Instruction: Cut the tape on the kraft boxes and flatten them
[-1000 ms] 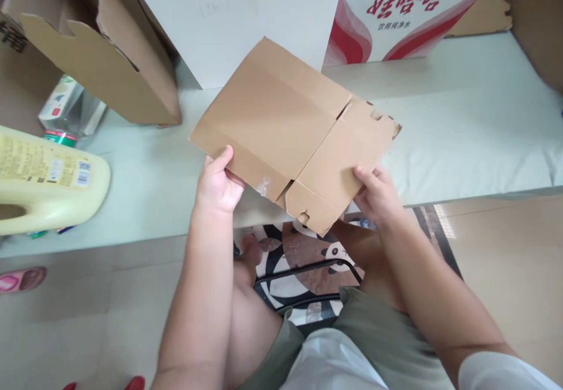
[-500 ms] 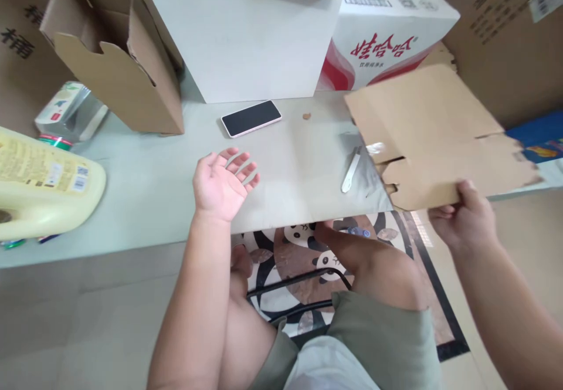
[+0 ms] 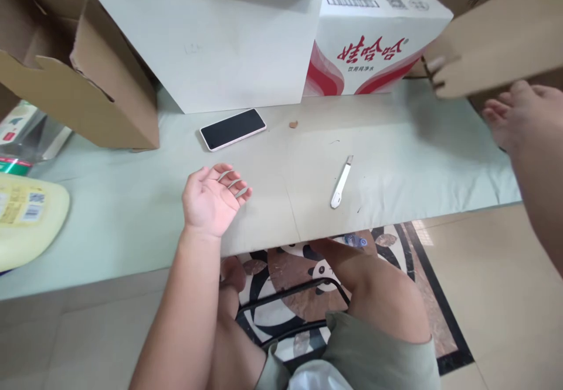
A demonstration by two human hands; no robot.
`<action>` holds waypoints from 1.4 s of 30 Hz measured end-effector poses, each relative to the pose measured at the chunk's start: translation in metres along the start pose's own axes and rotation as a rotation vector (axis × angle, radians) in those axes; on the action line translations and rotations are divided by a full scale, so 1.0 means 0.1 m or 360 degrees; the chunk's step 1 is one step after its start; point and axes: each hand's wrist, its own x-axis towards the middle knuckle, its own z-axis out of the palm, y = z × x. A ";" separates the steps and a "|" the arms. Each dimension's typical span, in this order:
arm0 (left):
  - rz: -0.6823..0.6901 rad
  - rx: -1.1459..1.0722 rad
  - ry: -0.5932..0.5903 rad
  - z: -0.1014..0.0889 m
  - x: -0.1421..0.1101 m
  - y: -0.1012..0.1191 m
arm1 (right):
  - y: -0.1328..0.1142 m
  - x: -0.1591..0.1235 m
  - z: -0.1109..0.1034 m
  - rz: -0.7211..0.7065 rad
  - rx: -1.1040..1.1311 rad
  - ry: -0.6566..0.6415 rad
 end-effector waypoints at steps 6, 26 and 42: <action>0.0035 0.0006 0.0023 -0.03 0.02 0.07 | -0.01 -0.26 0.69 0.0844 -0.0282 0.0695; 0.0206 -0.0412 -0.0110 -0.47 -0.48 0.53 | -1.68 -1.56 4.00 0.0028 -0.0531 -0.1057; 0.1220 -0.0506 0.0905 -0.66 -0.48 0.71 | -2.28 -2.12 4.25 -0.0740 -0.0732 -0.1089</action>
